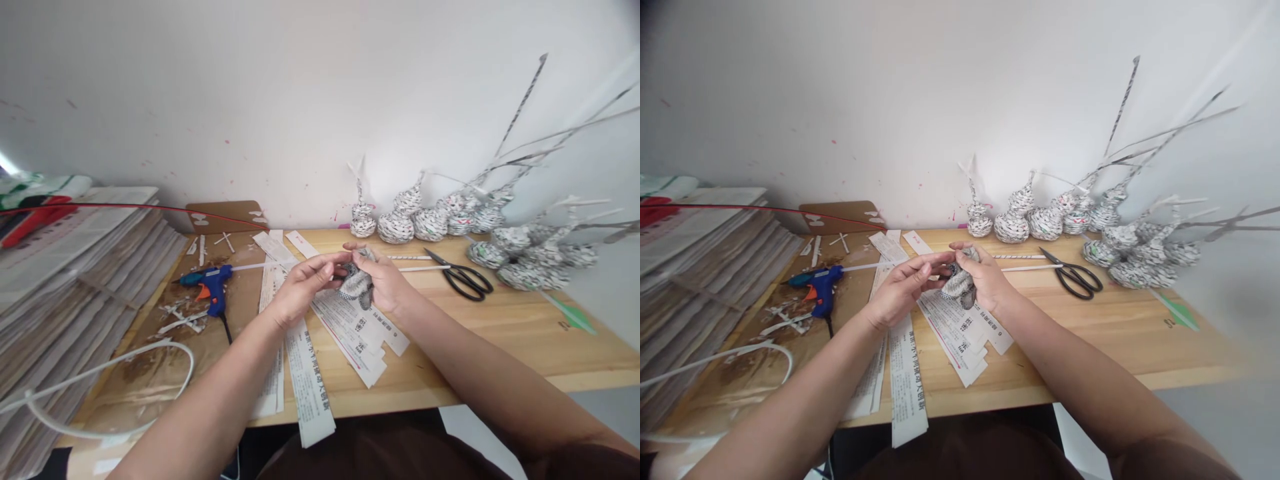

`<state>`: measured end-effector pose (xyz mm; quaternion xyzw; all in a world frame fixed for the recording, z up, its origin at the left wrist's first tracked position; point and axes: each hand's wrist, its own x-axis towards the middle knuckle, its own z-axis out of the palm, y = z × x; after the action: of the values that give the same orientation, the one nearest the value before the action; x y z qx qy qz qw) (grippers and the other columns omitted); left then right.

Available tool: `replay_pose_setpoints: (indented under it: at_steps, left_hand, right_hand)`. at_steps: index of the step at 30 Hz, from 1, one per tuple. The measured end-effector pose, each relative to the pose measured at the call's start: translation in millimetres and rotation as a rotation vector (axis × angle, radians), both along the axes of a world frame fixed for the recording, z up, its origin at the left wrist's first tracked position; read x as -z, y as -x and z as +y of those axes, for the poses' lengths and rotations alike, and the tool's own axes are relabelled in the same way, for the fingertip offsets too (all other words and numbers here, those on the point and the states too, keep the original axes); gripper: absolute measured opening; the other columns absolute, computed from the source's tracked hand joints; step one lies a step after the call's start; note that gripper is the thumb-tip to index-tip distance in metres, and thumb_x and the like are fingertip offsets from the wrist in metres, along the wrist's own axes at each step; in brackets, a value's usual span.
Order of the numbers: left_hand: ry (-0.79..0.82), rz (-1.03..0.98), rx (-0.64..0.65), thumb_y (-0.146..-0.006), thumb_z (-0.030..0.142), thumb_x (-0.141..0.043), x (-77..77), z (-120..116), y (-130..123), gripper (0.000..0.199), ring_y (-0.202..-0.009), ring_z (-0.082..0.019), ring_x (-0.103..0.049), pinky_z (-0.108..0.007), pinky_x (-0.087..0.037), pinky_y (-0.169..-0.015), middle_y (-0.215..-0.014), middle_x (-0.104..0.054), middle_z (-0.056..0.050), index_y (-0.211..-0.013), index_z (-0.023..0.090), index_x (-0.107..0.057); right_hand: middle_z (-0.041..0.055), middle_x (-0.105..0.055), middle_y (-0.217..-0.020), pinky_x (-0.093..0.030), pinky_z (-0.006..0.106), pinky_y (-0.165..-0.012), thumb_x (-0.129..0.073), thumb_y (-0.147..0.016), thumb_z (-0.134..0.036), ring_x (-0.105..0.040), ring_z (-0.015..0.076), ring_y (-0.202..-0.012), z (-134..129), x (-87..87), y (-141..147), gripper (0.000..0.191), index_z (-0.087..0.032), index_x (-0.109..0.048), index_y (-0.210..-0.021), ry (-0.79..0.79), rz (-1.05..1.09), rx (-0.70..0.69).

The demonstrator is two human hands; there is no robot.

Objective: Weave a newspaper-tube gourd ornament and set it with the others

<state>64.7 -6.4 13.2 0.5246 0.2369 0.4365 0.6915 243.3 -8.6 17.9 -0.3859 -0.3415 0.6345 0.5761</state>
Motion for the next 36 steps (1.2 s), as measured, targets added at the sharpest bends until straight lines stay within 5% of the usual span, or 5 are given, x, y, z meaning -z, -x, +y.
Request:
replay_pose_setpoints:
  at_steps: [11, 19, 23, 27, 36]
  left_hand:
    - [0.076, 0.049, -0.219, -0.061, 0.047, -0.092, 2.0, 5, -5, 0.042, -0.062, -0.009, -0.057, -0.023, -0.047, -0.065, -0.066, -0.066, 0.001, -0.071, 0.015, -0.067]
    - [0.059, 0.061, -0.319, -0.062, 0.050, -0.089, 9.4, 13, -3, 0.041, -0.063, -0.010, -0.055, -0.024, -0.044, -0.063, -0.066, -0.065, 0.000, -0.072, 0.014, -0.071]
    - [0.033, 0.034, -0.355, -0.067, 0.051, -0.086, 9.6, 14, -1, 0.039, -0.065, -0.010, -0.055, -0.023, -0.045, -0.065, -0.073, -0.068, -0.002, -0.075, 0.015, -0.073]
    - [0.039, 0.036, -0.350, -0.071, 0.050, -0.084, 8.9, 12, -1, 0.036, -0.068, -0.010, -0.056, -0.023, -0.047, -0.066, -0.079, -0.071, -0.003, -0.079, 0.016, -0.073]
    - [-0.043, 0.142, -0.330, -0.078, 0.046, -0.079, 5.0, 7, -4, 0.033, -0.075, -0.012, -0.061, -0.024, -0.050, -0.069, -0.095, -0.076, -0.006, -0.093, 0.017, -0.077]
  right_hand:
    - [-0.0039, -0.048, -0.045, -0.038, 0.025, -0.042, -0.052, -0.082, -0.084, -0.047, 0.0114, -0.040, 42, -3.8, -10, 0.066, -0.023, -0.050, -0.058, -0.238, -0.638, 0.322]
    - [0.0108, -0.075, -0.119, -0.044, 0.050, -0.103, -0.049, -0.100, -0.042, -0.062, 0.0320, -0.120, 113, -16.2, 3, 0.034, -0.022, -0.074, -0.112, -0.541, -1.454, 0.122]
    - [0.0095, -0.069, -0.136, -0.036, 0.059, -0.108, -0.068, -0.088, -0.034, -0.051, 0.0378, -0.134, 95, -5.4, 8, 0.037, -0.026, -0.072, -0.124, -0.591, -1.498, 0.098]
    - [0.0066, -0.080, -0.098, -0.049, 0.047, -0.094, -0.066, -0.089, -0.026, -0.070, 0.0286, -0.100, 52, -0.9, 5, 0.015, -0.023, -0.080, -0.090, -0.717, -1.372, 0.104]
    - [0.0037, -0.080, -0.088, -0.054, 0.039, -0.085, -0.071, -0.088, -0.019, -0.071, 0.0218, -0.087, 5, -5.5, -2, 0.010, -0.024, -0.080, -0.091, -0.932, -1.129, 0.347]
